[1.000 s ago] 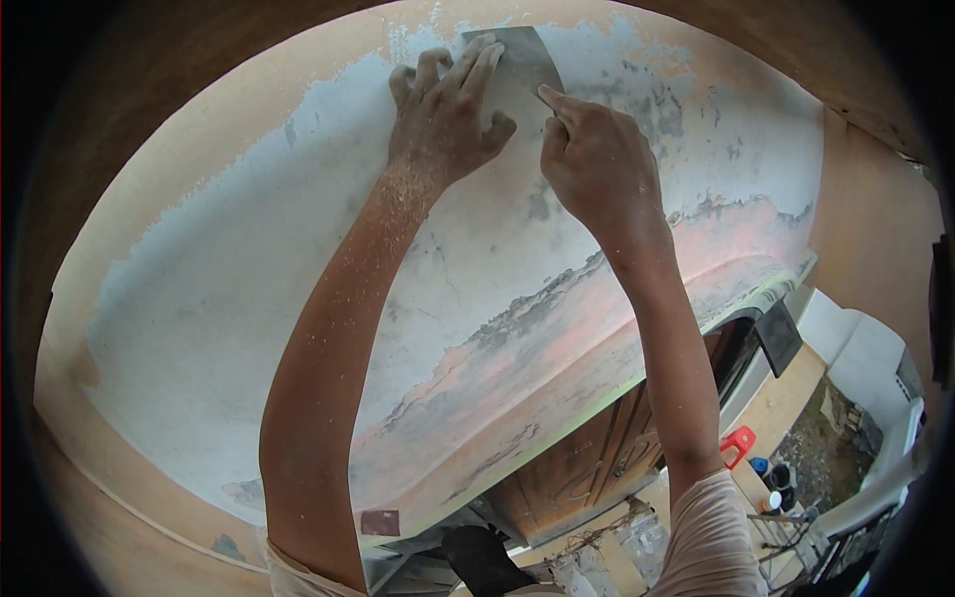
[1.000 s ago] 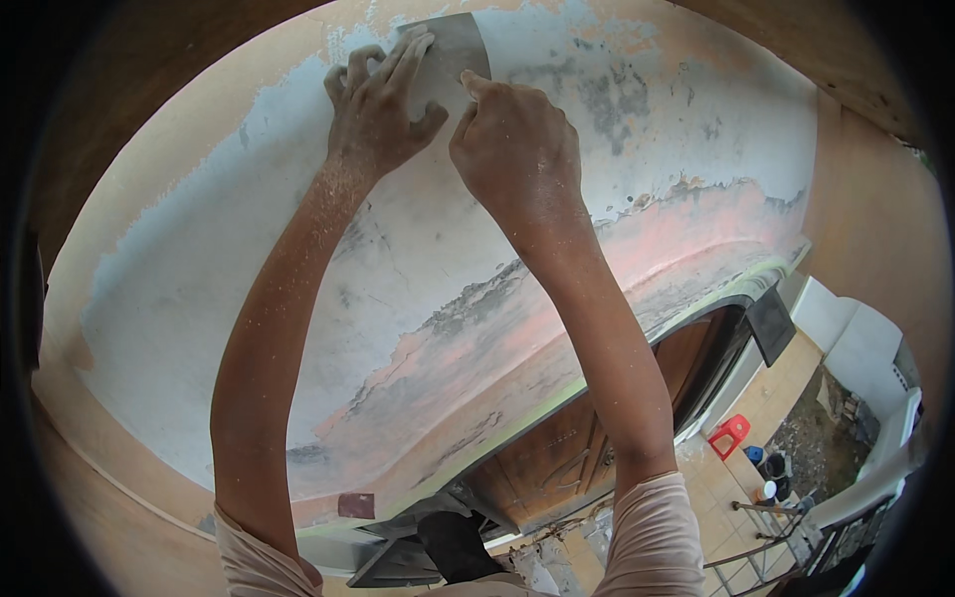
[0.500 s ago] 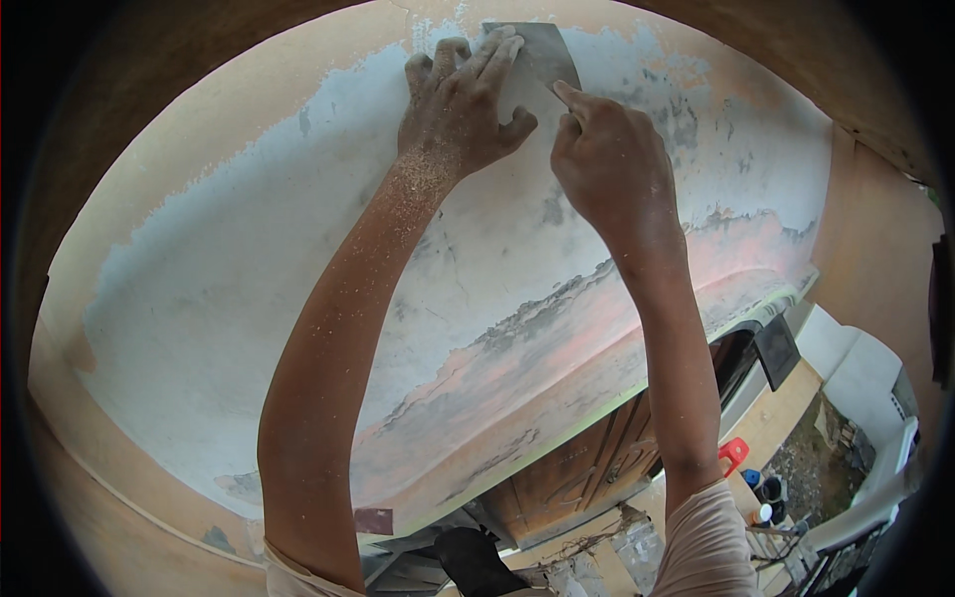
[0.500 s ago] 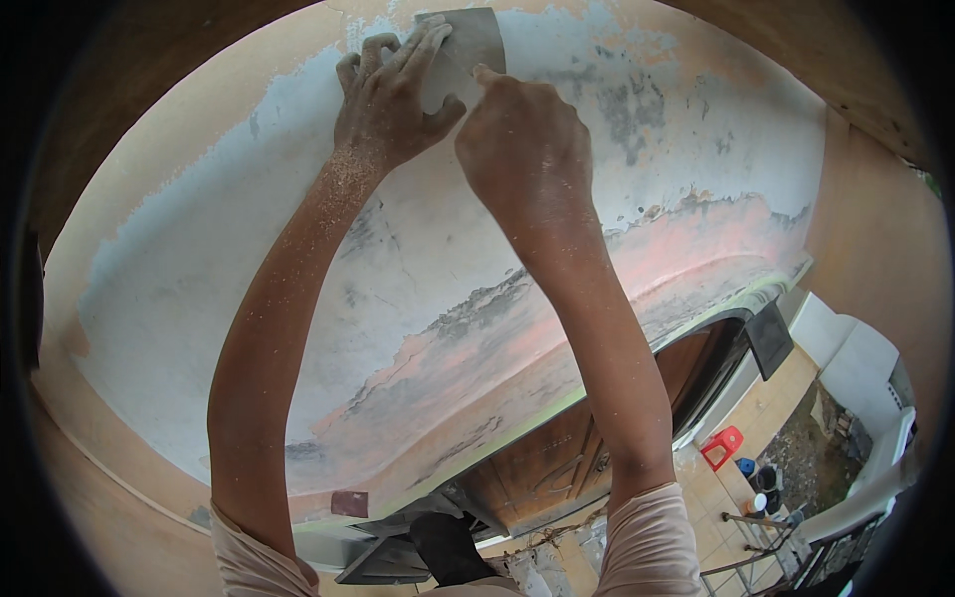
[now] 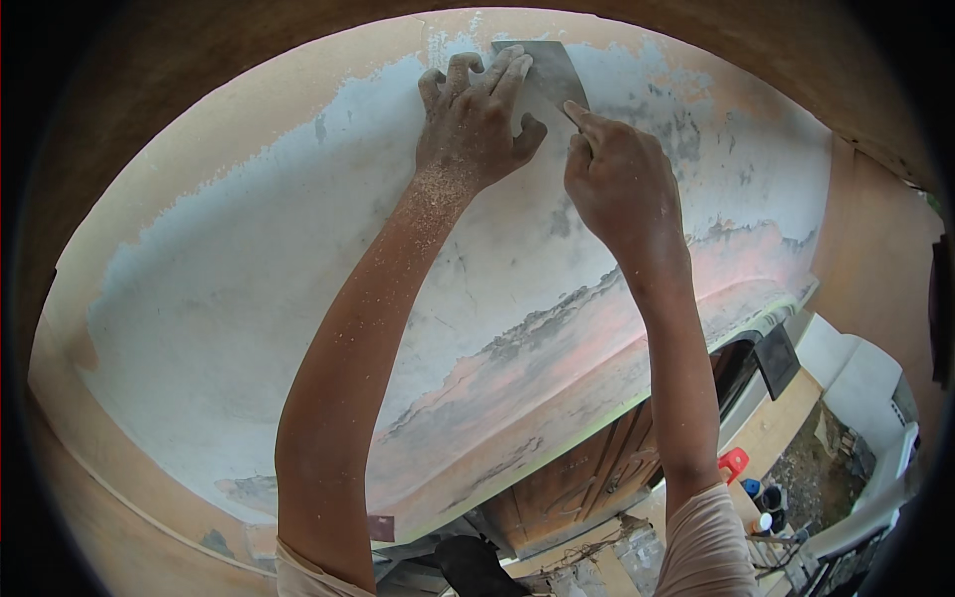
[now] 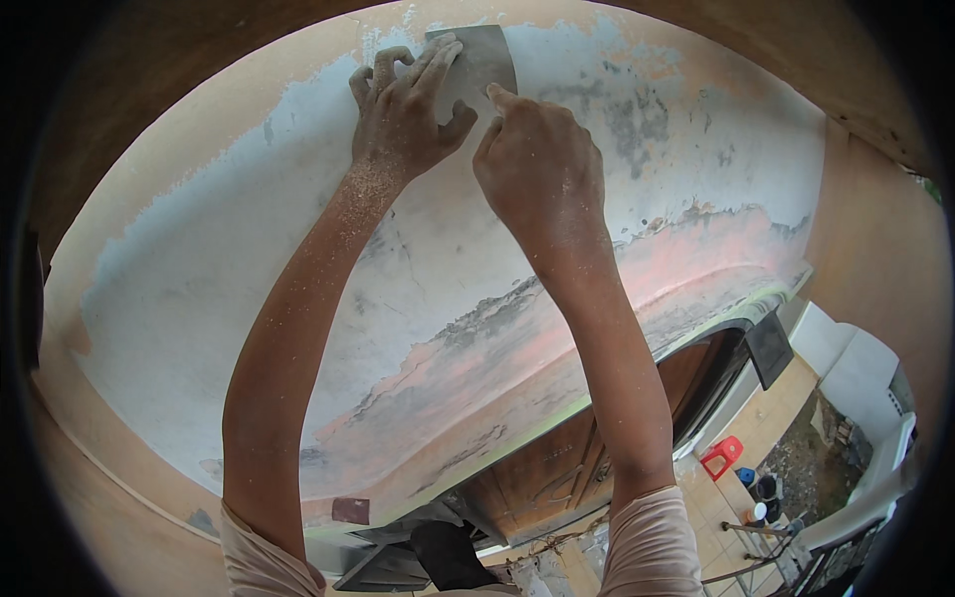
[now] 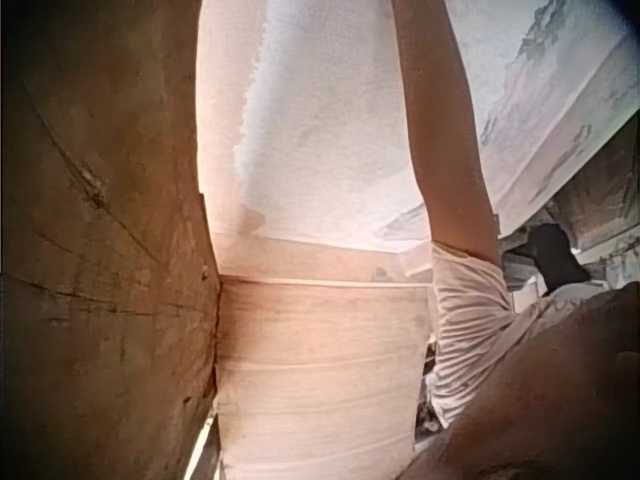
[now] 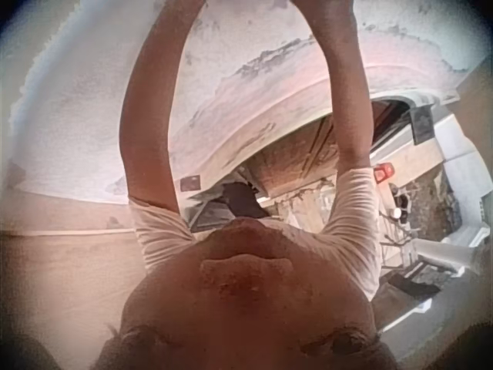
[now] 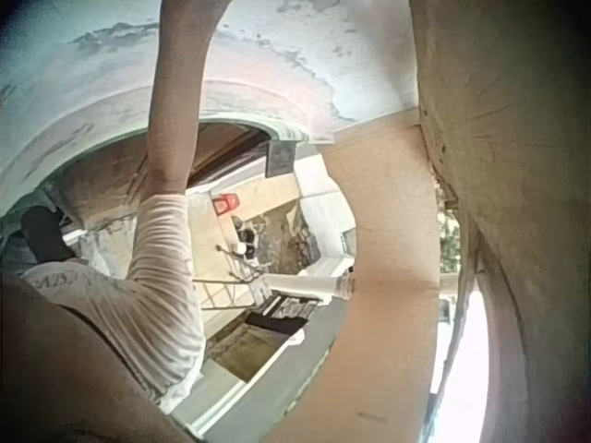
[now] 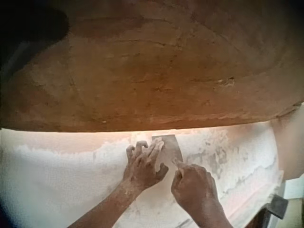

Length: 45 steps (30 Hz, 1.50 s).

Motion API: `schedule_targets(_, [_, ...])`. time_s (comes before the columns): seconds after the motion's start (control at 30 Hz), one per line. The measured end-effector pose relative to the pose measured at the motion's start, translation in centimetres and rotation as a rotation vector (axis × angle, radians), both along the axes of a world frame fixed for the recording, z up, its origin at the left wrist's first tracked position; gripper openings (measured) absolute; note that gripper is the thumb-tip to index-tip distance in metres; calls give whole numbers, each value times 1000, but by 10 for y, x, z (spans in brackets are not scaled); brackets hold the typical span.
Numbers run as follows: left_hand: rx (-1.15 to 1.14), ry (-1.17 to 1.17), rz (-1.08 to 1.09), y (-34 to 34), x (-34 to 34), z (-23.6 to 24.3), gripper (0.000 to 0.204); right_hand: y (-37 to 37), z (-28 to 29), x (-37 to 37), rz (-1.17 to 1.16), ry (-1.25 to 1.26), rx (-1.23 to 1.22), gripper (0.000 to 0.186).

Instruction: The person scrapes old paint or plaster off a wall using a putty knife.

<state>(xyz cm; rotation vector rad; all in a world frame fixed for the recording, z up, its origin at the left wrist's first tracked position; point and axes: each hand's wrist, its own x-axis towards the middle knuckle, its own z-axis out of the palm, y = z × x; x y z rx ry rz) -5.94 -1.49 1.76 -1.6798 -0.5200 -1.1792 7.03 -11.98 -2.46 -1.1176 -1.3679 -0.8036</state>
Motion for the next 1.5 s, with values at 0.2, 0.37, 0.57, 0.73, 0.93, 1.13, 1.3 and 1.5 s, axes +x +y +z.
schedule_targets(0.2, [-19, 23, 19, -1, -2, 1, 57, -3, 0, -3, 0, 13, -94, 28])
schedule_targets(0.37, [-19, 27, 20, 0, -4, -2, 60, -11, 0, -8, 23, 41, -187, 29])
schedule_targets(0.57, [-29, -38, 5, 0, -2, -1, 59, -4, 2, -8, 26, 28, -160, 29])
schedule_targets(0.73, [-20, -50, -10, 1, 3, 1, 57, 0, 2, -7, 31, 21, -97, 29])
schedule_targets(0.93, [-15, -91, -6, 1, 2, 3, 54, 5, 3, -11, 65, 15, -39, 30])
schedule_targets(1.13, [-6, -98, 2, 7, 3, -1, 56, 4, 2, -12, 54, 40, -95, 30])
schedule_targets(1.3, [-18, -109, 45, 2, 3, 2, 58, 9, 4, -6, 59, -7, -20, 31])
schedule_targets(1.5, [-66, -108, 39, 1, 10, 1, 65, 12, 4, -5, 47, 60, -70, 31])
